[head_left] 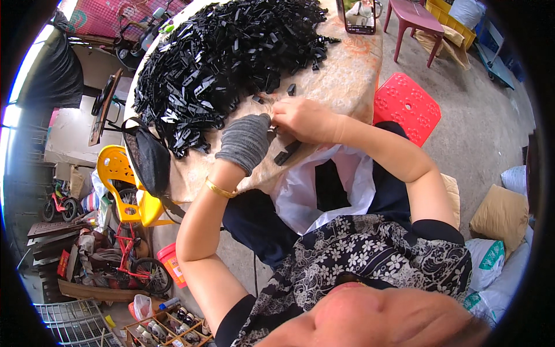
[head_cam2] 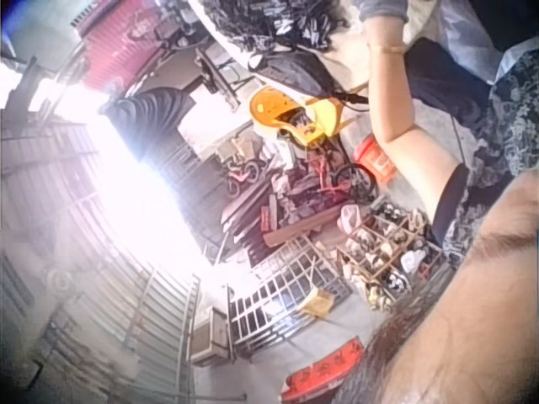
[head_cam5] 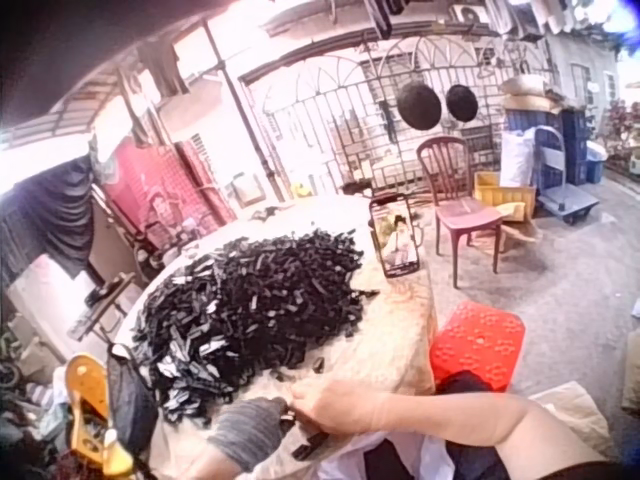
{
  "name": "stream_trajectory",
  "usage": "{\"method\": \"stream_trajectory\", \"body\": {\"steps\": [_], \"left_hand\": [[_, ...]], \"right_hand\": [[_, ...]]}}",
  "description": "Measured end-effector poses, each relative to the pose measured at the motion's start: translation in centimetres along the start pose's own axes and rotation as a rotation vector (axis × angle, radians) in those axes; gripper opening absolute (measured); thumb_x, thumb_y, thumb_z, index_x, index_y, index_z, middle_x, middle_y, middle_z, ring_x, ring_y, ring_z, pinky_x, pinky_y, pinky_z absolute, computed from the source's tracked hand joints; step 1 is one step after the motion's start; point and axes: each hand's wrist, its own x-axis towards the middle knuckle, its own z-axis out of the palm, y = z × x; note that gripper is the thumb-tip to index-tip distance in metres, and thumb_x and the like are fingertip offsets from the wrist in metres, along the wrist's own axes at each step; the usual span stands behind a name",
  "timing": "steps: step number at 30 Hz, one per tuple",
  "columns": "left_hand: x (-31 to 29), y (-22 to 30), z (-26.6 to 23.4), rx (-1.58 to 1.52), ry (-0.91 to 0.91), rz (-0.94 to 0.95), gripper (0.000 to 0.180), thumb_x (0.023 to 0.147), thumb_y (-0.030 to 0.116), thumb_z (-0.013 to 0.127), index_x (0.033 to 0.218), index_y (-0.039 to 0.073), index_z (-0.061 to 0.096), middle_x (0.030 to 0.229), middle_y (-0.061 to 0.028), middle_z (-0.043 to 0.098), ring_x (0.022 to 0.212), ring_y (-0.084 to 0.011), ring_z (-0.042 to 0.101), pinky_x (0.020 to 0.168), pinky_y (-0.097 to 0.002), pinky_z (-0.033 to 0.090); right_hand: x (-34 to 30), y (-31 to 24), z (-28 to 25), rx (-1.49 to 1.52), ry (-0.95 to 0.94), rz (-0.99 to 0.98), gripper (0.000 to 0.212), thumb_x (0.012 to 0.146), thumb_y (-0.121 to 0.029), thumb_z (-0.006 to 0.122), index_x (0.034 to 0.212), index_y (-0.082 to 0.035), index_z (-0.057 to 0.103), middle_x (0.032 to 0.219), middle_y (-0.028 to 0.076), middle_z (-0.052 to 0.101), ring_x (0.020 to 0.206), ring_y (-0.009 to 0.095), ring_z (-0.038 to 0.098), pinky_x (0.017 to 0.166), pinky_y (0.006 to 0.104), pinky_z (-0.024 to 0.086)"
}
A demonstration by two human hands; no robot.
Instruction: Assembling small black plastic clips on a table.
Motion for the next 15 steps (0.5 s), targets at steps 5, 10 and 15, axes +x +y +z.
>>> {"method": "stream_trajectory", "body": {"steps": [5,10,15], "left_hand": [[1.8,0.2,-0.2,-0.031,-0.073,0.035,0.026,0.08,0.027,0.063,0.086,0.002,0.066,0.081,-0.0191,0.066,0.078,-0.0328,0.065,0.072,-0.041,0.051],[3.2,0.1,-0.5,0.102,-0.194,0.067,0.026,0.072,0.024,0.07,0.089,0.004,0.066,0.079,-0.0196,0.065,0.078,-0.0344,0.064,0.072,-0.0418,0.05],[3.0,-0.6,0.3,0.054,-0.135,0.091,0.025,0.073,0.023,0.07,0.088,0.004,0.066,0.08,-0.0185,0.065,0.079,-0.0339,0.064,0.073,-0.0414,0.051]], "right_hand": [[-0.5,0.0,-0.1,0.121,0.031,0.157,0.012,0.075,-0.015,0.063,0.08,-0.004,0.06,0.085,0.01,0.058,0.082,0.031,0.059,0.075,0.0389,0.048],[-0.6,-0.5,-0.6,0.077,0.027,0.144,0.012,0.072,-0.015,0.063,0.076,-0.004,0.06,0.085,0.01,0.059,0.084,0.03,0.059,0.076,0.04,0.047],[-0.2,-1.7,0.1,-0.006,0.163,0.058,0.012,0.073,-0.015,0.063,0.076,-0.004,0.062,0.085,0.011,0.059,0.085,0.029,0.059,0.076,0.04,0.046]]}}
